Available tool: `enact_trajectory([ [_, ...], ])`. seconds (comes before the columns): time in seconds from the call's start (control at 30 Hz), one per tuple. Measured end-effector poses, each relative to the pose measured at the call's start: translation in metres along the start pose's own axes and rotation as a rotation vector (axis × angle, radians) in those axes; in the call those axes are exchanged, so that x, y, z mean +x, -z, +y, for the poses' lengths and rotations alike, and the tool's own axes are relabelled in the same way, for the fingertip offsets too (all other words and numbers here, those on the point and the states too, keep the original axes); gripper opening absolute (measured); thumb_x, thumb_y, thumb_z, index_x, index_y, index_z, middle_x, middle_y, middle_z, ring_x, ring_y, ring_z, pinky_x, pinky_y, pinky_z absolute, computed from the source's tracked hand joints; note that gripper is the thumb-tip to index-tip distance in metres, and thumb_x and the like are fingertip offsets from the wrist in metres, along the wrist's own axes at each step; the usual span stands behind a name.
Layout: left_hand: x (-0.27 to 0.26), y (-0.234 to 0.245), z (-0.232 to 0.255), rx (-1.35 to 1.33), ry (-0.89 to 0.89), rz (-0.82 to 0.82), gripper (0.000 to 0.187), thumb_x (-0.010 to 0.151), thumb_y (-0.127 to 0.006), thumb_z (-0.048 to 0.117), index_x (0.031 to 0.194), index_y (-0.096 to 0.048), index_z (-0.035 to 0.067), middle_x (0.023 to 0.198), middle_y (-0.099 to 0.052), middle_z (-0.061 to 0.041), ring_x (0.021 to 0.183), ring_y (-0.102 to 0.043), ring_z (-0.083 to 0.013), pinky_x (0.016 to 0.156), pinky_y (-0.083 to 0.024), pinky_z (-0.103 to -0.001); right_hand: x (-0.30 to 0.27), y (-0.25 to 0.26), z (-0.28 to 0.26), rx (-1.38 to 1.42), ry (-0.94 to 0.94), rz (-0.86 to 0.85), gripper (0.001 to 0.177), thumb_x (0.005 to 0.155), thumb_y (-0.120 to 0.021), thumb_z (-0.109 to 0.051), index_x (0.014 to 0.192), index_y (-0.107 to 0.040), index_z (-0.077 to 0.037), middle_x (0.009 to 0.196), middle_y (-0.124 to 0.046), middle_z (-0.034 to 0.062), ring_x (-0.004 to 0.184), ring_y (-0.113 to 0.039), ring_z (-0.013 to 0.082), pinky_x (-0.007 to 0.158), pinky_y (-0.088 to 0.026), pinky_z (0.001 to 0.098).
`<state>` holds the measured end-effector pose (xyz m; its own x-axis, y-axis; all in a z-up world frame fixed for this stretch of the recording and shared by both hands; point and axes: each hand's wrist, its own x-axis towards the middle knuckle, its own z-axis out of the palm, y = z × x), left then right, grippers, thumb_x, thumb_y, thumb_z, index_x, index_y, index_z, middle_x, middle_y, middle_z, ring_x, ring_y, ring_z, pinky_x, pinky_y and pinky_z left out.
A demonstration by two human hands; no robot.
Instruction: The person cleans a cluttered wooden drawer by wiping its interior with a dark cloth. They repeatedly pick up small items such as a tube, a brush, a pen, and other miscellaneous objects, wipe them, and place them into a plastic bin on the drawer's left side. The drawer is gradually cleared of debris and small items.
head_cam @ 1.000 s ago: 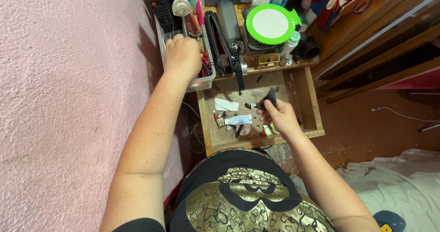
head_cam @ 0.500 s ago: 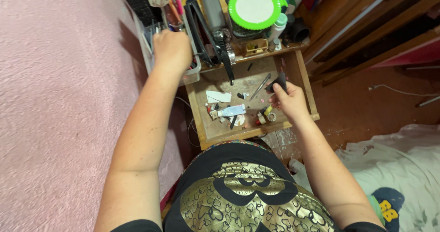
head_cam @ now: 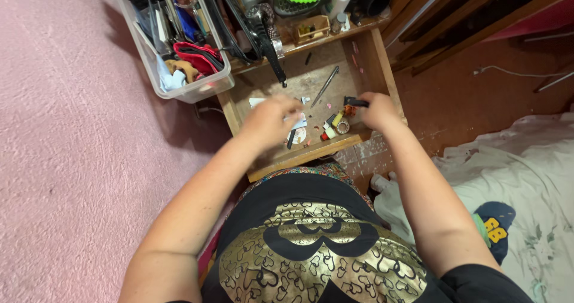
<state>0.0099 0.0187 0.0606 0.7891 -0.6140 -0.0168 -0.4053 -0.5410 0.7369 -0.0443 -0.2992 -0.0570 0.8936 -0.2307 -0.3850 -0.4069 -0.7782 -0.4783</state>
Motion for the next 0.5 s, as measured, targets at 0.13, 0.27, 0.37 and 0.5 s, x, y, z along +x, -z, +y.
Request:
enact_trajectory([
  [0.13,-0.013,-0.047,-0.029,0.069,0.123,-0.269,0.030,0.087,-0.073,0.025,0.115,-0.076,0.013,0.118,-0.071,-0.016,0.114,-0.064,-0.0356,0.098,-0.050,-0.045,0.015,-0.036,-0.008,-0.332,0.039,-0.159,0.031,0.087,-0.070,-0.011,0.117,-0.075,-0.011,0.109,-0.073,0.0193,0.101,-0.070,0.0394,0.089,-0.055,0.0464],
  [0.27,-0.020,-0.062,-0.045,0.065,0.151,-0.328,0.036,0.086,-0.075,0.028,0.119,-0.074,0.012,0.121,-0.068,-0.018,0.115,-0.062,-0.0370,0.099,-0.049,-0.045,0.012,-0.044,-0.023,-0.088,0.095,-0.172,0.031,0.088,-0.069,-0.012,0.120,-0.073,-0.014,0.108,-0.072,0.0198,0.102,-0.068,0.0397,0.090,-0.053,0.0455],
  [0.37,-0.023,-0.063,-0.048,0.066,0.242,-0.362,0.036,0.088,-0.074,0.029,0.119,-0.073,0.013,0.124,-0.068,-0.017,0.117,-0.062,-0.0362,0.099,-0.049,-0.045,0.010,-0.034,-0.025,-0.003,0.076,-0.026,0.028,0.092,-0.068,-0.012,0.118,-0.075,-0.013,0.110,-0.073,0.0182,0.104,-0.069,0.0390,0.092,-0.055,0.0445],
  [0.5,-0.022,-0.066,-0.049,0.030,0.292,-0.332,0.033,0.089,-0.072,0.028,0.119,-0.074,0.013,0.126,-0.067,-0.016,0.117,-0.062,-0.0364,0.099,-0.049,-0.045,0.007,-0.020,-0.031,0.035,0.095,0.006,0.030,0.089,-0.076,-0.024,0.117,-0.074,-0.012,0.110,-0.074,0.0161,0.104,-0.070,0.0357,0.092,-0.055,0.0441],
])
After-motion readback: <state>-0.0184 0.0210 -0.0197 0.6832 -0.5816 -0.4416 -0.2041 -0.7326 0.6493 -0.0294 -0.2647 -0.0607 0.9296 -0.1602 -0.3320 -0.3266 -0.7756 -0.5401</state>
